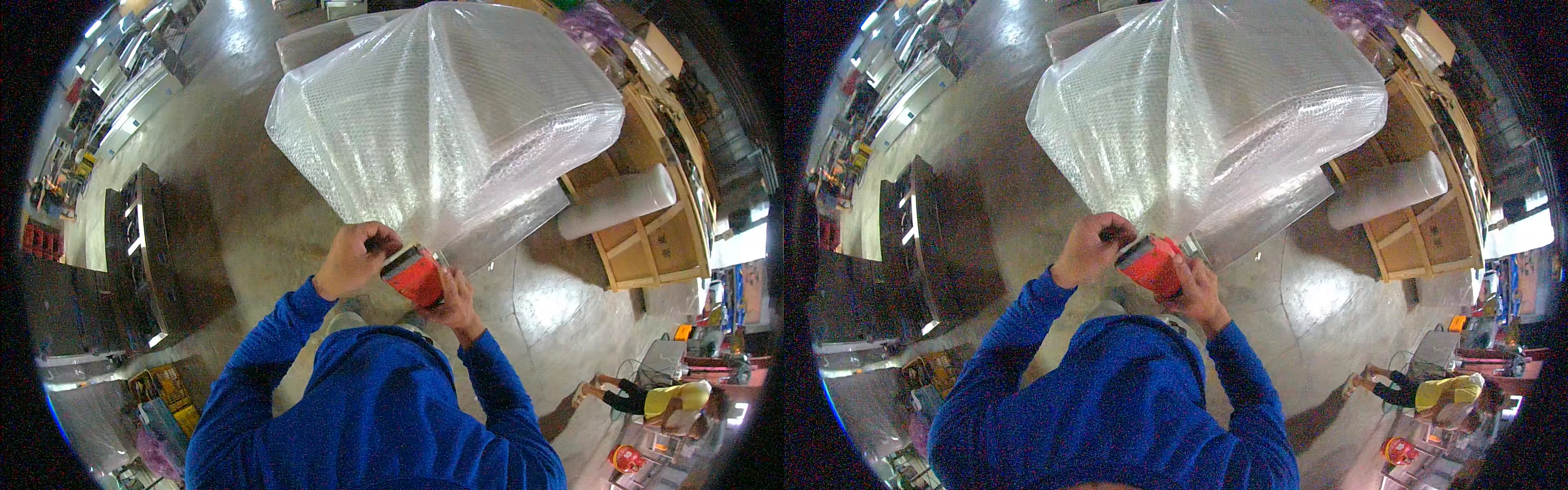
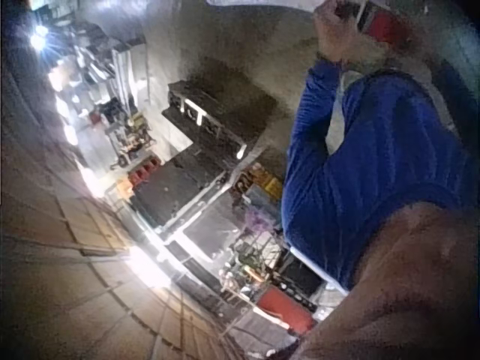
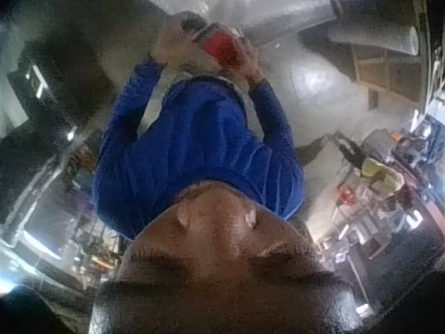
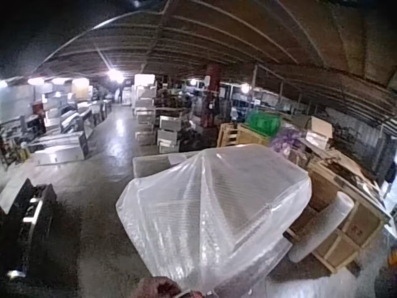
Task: The person wraps a large upholstered chair in bubble wrap and secures it with packing tape. They repeatedly fold the bubble wrap over the chair and apply tape to hold the layers in place.
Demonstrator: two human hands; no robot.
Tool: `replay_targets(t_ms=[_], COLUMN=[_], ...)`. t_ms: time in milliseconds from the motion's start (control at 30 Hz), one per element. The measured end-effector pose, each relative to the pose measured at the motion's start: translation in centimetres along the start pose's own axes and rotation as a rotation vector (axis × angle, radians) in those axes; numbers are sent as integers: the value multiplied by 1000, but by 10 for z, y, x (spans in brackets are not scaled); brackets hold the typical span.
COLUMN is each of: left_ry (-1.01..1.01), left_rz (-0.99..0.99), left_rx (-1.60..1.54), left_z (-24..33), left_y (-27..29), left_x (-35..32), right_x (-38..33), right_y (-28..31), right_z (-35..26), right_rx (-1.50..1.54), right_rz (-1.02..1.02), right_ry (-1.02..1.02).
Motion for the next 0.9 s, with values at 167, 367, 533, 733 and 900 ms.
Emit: replay_targets(t_ms=[167,367,533,733,900], left_ry=[98,-136,-250,-261,-292], left_rz=[47,364,592,567,593], left_rx=[15,218,491,291,378], left_z=[-21,-44,-54,-51,-53], left_y=[16,-2,-19,-3,8], left_x=[35,47,34,43,29], right_x=[32,24,-24,-62,-61], right_y=[28,38,36,35,57], right_z=[-13,-4,21,39,28], right_rx=[51,-27,-52,-91,-101], right_rz=[-288,-402,-379,-609,-501], right_ry=[-157,-172,-143,-239,-171])
Point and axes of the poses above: each hand's wrist, its own x-axis towards the middle knuckle, its own y-axis out of the back of the hand, z = x × y, the point moved 2 cm from there along x, towards the middle knuckle, and after that the axes turned 15 degrees about y, right-handed, at the moved point
